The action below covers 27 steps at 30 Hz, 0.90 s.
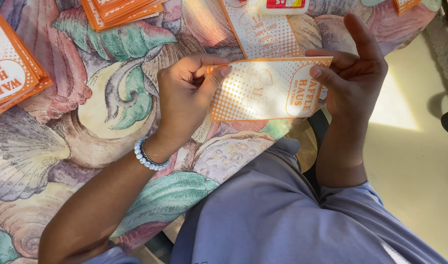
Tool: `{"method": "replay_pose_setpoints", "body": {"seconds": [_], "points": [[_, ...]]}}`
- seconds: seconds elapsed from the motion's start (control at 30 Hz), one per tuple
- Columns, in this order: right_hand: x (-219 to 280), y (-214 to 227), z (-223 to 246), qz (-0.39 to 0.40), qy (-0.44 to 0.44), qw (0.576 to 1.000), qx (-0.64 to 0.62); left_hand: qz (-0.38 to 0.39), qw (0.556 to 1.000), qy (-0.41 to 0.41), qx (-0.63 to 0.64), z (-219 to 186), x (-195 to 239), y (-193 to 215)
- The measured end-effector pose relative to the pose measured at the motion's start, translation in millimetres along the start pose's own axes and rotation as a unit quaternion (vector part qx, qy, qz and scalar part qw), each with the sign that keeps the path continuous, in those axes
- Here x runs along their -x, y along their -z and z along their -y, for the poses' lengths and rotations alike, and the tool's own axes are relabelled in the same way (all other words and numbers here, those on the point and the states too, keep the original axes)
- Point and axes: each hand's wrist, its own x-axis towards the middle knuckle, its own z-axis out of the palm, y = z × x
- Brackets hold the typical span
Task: Applying glue to paper templates and folding them to assemble small bags.
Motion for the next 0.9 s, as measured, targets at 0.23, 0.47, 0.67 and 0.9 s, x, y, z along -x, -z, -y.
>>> {"method": "replay_pose_setpoints", "body": {"seconds": [0.23,0.47,0.67,0.9], "points": [[-0.5,5.5,-8.7,-0.056,0.055,0.996,0.041,0.001,1.0,0.012,0.002,0.9,1.4,-1.4],[0.0,9.0,-12.6,-0.061,0.042,0.997,0.027,0.007,0.999,0.032,-0.014,1.8,0.7,-2.3],[0.0,10.3,-14.0,-0.064,0.045,0.997,0.024,0.009,1.0,0.024,-0.011,2.8,0.2,-3.4],[-4.2,11.9,-8.3,-0.062,-0.016,0.998,0.029,0.075,0.996,0.029,-0.042,-1.8,1.7,-4.8]]}}
